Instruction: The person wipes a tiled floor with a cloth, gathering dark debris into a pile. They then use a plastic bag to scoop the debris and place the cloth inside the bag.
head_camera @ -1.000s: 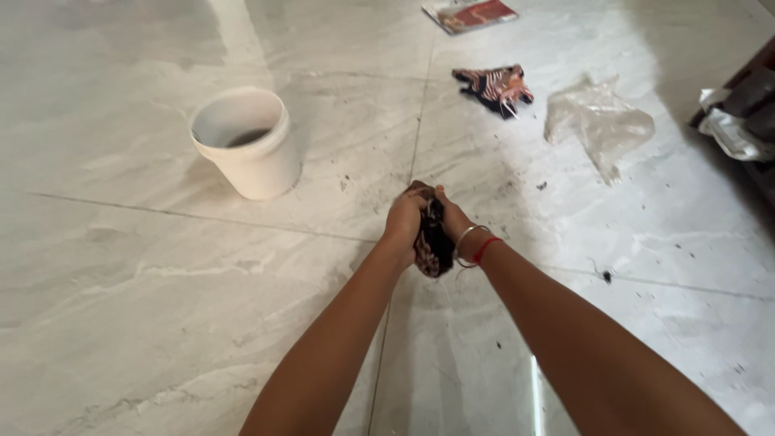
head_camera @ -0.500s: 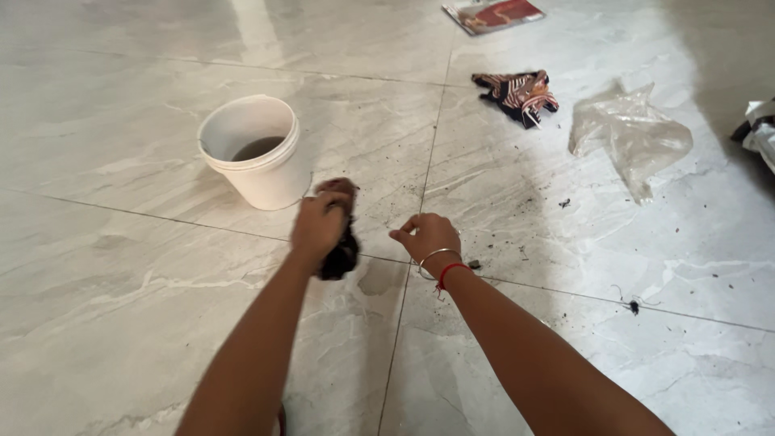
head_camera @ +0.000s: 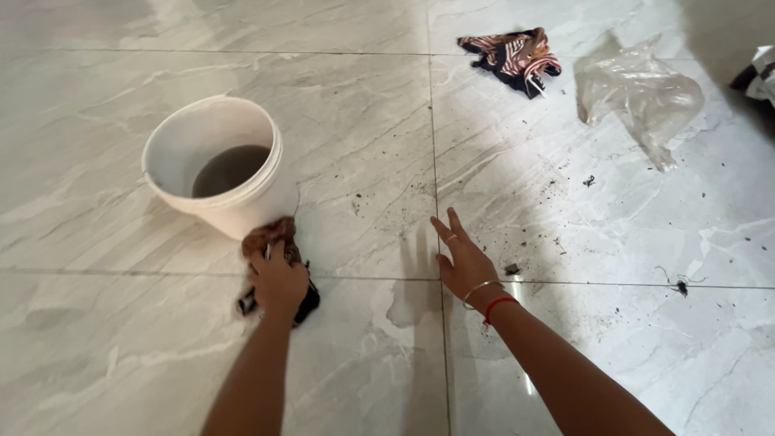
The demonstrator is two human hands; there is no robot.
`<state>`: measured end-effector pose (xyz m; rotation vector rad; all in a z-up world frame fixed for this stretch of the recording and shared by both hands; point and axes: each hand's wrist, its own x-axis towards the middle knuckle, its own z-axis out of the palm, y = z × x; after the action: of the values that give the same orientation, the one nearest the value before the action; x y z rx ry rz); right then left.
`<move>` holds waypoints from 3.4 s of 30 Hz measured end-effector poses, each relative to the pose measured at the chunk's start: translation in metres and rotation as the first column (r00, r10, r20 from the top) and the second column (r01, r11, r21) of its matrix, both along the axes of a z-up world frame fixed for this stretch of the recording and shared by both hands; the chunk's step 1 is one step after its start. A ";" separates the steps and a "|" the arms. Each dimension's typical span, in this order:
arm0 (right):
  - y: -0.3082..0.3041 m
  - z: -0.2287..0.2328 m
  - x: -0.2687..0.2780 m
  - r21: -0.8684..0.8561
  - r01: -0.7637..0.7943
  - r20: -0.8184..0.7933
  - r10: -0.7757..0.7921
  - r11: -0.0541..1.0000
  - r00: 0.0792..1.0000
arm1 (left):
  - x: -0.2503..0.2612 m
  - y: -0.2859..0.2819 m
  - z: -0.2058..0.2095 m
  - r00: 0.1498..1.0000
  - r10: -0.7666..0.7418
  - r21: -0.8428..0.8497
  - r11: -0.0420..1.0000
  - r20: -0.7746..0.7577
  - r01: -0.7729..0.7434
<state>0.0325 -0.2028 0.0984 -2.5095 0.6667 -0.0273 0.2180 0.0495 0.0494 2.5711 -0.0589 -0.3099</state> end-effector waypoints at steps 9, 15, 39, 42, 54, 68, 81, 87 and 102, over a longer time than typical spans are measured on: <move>-0.023 0.004 -0.014 0.095 0.213 -0.016 -0.213 0.972 0.977 | 0.020 -0.135 -0.031 0.974 -0.228 0.003 0.974 0.008 0.228; -0.056 0.007 -0.068 -0.075 0.265 -0.029 -0.268 0.961 0.963 | -0.098 -0.232 -0.027 0.780 -0.623 -0.305 0.756 -0.065 0.579; 0.023 0.009 0.065 0.023 0.104 0.147 -0.107 0.994 0.983 | 0.075 -0.069 0.000 0.948 -0.213 -0.011 0.975 0.236 0.221; 0.037 0.002 0.072 0.037 0.127 0.111 -0.131 0.991 0.985 | 0.083 -0.051 0.001 0.943 -0.181 0.001 0.982 0.280 0.188; 0.038 0.008 0.087 0.056 0.236 -0.174 -0.223 0.970 0.959 | 0.127 -0.011 -0.010 0.964 -0.039 0.079 0.997 0.262 0.019; -0.053 -0.044 0.037 0.284 0.368 0.278 -0.443 0.886 0.852 | 0.118 -0.203 -0.068 0.816 -0.385 0.037 0.911 0.430 0.411; -0.060 -0.020 -0.026 0.220 0.578 0.302 -0.618 0.786 0.725 | -0.057 -0.273 -0.014 0.778 -0.536 -0.725 0.385 0.328 0.571; -0.062 0.000 -0.039 0.170 0.468 0.277 -0.498 0.867 0.822 | 0.091 -0.144 -0.008 0.866 -0.474 -0.672 0.591 0.157 0.446; -0.080 -0.002 -0.090 0.073 0.494 -0.058 -0.491 0.866 0.869 | -0.114 -0.266 -0.059 0.675 -0.682 -0.307 0.602 0.282 0.737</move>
<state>-0.0573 -0.2828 0.0960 -2.1974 1.2829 -0.1340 0.1039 -0.2167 -0.0099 2.0248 -1.1216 -0.3609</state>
